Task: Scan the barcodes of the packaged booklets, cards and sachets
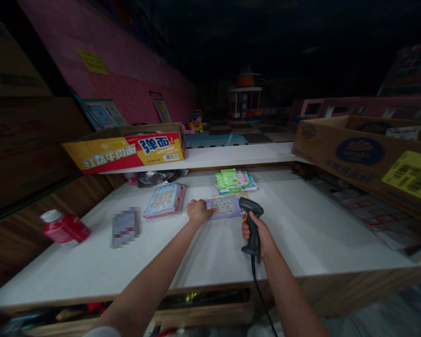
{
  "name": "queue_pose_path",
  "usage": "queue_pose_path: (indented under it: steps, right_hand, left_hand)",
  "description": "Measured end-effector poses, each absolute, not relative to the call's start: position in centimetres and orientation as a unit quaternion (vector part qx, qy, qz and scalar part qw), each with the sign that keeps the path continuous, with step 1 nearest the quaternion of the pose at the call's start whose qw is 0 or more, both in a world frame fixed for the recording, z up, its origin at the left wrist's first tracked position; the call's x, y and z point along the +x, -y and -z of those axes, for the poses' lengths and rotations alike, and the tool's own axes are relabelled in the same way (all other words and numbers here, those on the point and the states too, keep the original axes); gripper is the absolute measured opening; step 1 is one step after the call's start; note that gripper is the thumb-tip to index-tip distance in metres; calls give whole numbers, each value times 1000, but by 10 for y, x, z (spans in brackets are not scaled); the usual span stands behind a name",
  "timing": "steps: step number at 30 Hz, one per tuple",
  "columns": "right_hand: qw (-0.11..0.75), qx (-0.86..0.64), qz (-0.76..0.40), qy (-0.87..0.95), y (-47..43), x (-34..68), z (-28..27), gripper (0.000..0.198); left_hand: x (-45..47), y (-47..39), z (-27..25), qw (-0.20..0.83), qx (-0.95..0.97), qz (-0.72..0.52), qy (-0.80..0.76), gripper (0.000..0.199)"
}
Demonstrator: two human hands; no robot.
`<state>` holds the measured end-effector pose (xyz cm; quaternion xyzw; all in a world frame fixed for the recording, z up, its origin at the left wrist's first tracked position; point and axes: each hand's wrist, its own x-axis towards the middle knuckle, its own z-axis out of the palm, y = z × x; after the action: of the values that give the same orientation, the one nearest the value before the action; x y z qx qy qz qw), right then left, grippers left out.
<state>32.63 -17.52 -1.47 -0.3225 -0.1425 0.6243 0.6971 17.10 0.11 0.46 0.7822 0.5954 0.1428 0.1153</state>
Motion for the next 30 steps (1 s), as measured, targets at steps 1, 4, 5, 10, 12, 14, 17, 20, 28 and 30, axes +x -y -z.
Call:
queue_pose_path:
  steps: [1, 4, 5, 10, 12, 14, 17, 20, 28, 30]
  right_hand:
    - [697, -323, -624, 144, 175, 326, 15, 32]
    - [700, -319, -623, 140, 176, 326, 16, 33]
    - [701, -319, -622, 137, 176, 326, 16, 33]
    - [704, -316, -622, 132, 177, 325, 15, 32]
    - [703, -316, -622, 138, 178, 325, 14, 33]
    - [700, -319, -622, 143, 178, 324, 13, 34]
    - [703, -320, -620, 141, 178, 323, 12, 34]
    - [707, -312, -620, 132, 177, 323, 13, 33]
    - [708, -306, -624, 129, 178, 325, 15, 30]
    - [707, -303, -624, 132, 178, 325, 16, 29]
  left_hand:
    - [168, -2, -3, 121, 779, -146, -597, 49]
    - [164, -5, 0, 136, 768, -139, -610, 51]
    - [164, -6, 0, 138, 767, -134, -612, 54]
    - [170, -9, -10, 156, 815, -100, -549, 71]
    - [172, -11, -16, 157, 835, -62, -523, 67]
    - [173, -12, -20, 143, 838, -35, -525, 64]
    - [170, -15, -22, 127, 832, -26, -539, 68]
    - [163, -21, -19, 147, 831, -40, -534, 66]
    - [113, -20, -7, 504, 747, -214, -377, 44]
    - [102, -11, 3, 543, 695, -301, -363, 46]
